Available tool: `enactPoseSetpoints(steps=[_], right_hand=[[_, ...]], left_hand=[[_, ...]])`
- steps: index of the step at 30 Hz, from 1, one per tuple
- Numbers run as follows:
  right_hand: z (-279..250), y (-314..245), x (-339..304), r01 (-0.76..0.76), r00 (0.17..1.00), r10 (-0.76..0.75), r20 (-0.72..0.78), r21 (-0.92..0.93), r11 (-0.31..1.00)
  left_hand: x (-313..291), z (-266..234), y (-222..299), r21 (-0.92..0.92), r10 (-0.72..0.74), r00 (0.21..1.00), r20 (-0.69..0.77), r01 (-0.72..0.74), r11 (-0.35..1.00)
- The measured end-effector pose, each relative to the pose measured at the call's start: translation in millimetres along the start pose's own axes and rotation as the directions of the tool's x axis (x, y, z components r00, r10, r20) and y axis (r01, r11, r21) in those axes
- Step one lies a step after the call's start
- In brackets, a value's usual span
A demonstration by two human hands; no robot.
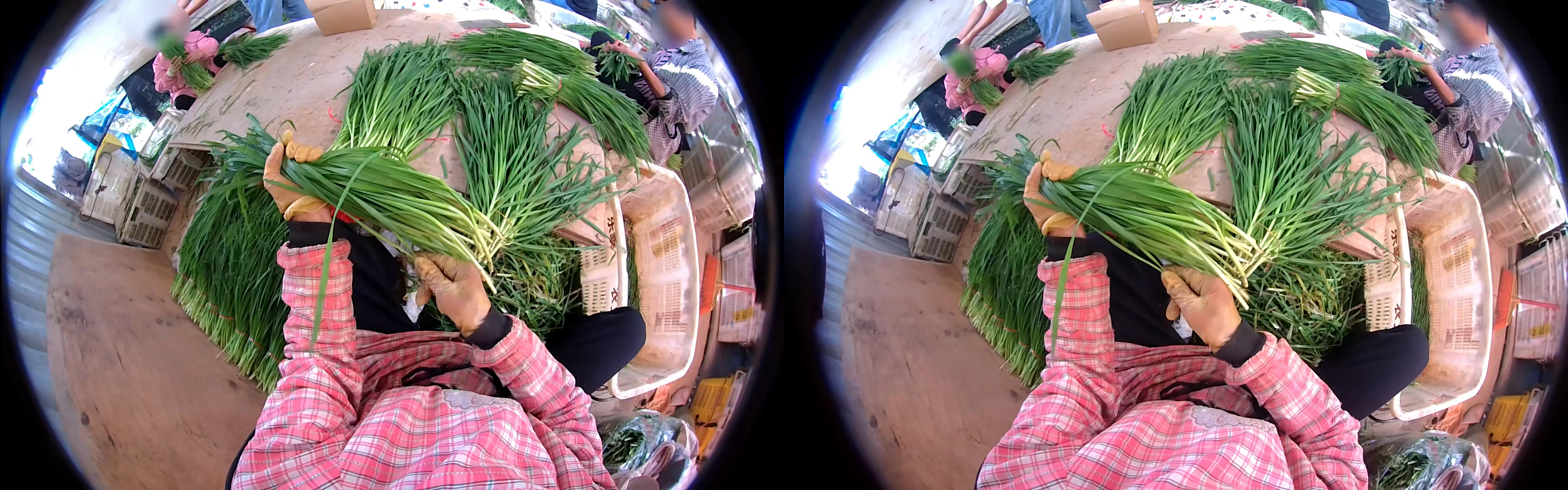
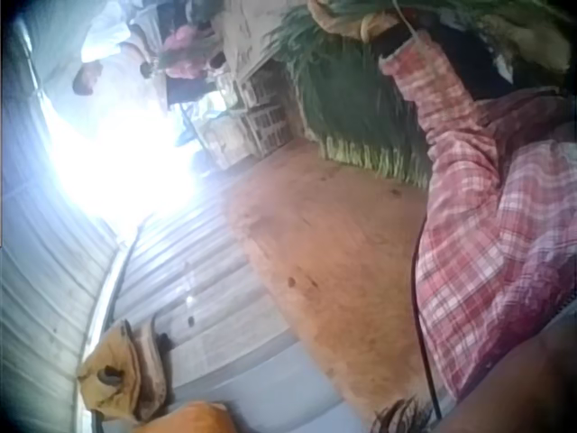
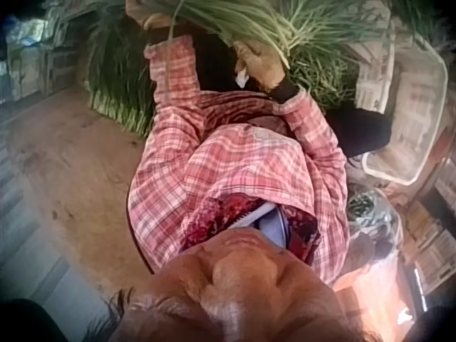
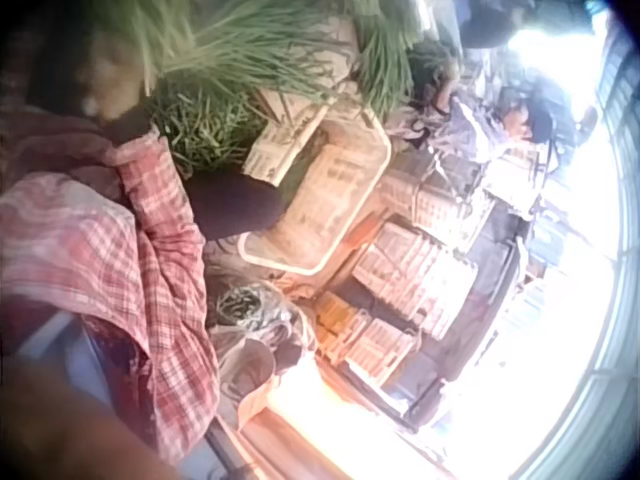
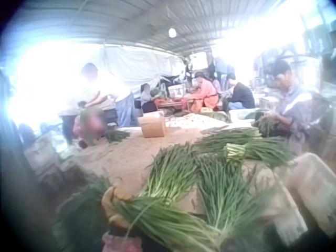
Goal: The person bundles green onions by gathering them into a bunch, securing them with a red rubber band, and placing the finished bundle into a crate.
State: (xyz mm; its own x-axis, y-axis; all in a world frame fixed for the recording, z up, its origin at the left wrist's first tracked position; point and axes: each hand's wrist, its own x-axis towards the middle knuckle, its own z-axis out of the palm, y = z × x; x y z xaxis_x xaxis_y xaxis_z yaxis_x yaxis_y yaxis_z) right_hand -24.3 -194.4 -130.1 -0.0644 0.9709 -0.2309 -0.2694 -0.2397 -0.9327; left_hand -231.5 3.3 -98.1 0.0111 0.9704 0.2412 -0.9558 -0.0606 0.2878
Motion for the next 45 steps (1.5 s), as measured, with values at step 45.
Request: enactPoseSetpoints(steps=[45], right_hand=[[-38.3,-25.3,12.2,0.206,0.840,-0.261,0.476,0.165,0.965]], left_hand=[[19.8,78.5,-69.0,0.376,-0.546,0.837,-0.023,0.513,0.771]])
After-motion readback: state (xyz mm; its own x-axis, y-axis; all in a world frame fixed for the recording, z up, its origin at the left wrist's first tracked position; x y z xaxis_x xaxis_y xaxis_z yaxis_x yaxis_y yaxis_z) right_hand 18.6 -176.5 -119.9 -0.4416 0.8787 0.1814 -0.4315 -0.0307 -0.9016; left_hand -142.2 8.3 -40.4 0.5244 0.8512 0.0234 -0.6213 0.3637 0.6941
